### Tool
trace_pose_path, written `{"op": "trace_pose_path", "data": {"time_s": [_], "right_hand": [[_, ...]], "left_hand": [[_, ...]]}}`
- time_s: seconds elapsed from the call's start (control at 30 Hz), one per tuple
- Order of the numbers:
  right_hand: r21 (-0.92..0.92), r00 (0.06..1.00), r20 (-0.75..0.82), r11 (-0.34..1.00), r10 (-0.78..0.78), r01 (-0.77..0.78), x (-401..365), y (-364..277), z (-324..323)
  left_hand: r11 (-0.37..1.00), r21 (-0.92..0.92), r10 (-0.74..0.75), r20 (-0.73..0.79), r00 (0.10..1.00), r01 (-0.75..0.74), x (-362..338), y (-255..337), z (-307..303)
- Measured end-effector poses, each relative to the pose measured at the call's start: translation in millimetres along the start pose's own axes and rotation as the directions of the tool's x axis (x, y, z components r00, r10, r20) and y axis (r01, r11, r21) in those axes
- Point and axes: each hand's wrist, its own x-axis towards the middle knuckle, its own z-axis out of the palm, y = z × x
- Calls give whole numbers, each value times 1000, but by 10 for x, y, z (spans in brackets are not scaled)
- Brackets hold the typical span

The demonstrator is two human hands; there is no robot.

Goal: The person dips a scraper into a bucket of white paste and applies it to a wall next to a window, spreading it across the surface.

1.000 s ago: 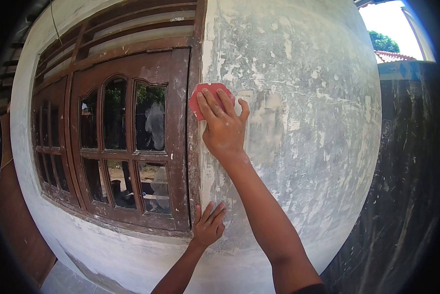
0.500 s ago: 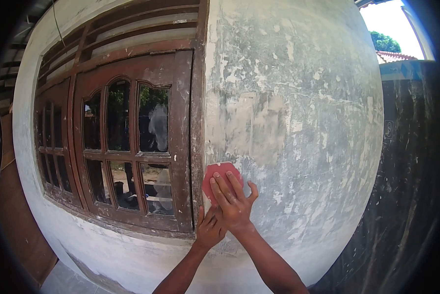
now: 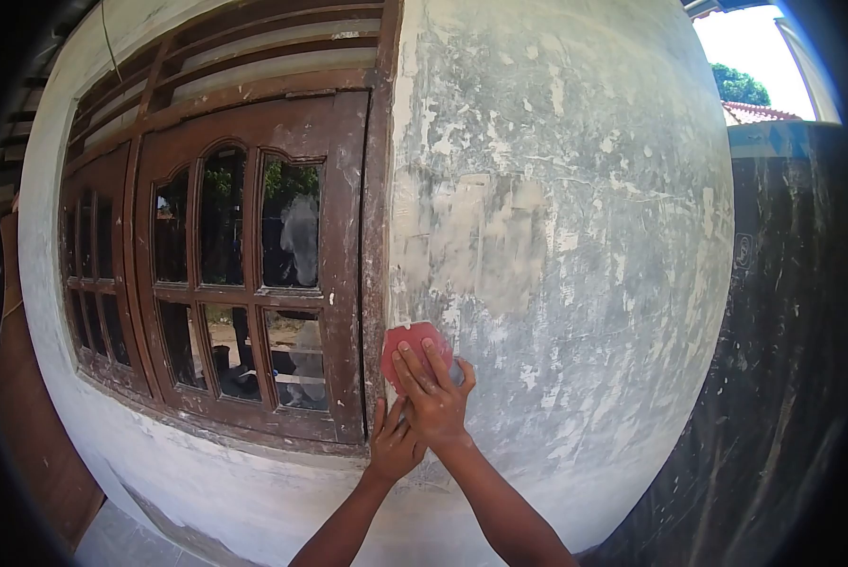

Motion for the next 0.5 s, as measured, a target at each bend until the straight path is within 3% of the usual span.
{"op": "trace_pose_path", "data": {"time_s": [0.13,0.3,0.4,0.5], "right_hand": [[32,998,-52,999,-31,32,13,-51,-252],[-69,958,-260,992,-121,106,1251,185,-460],[-73,947,-292,991,-133,116,1850,375,-395],[-83,964,-256,995,-75,55,1868,522,-176]], "left_hand": [[1000,18,4,-14,1000,-4,17,11,-26],[1000,27,4,-39,999,-3,111,70,-99],[1000,21,-7,-40,999,8,96,51,-74],[1000,14,-7,-38,999,8,103,54,-82]]}}
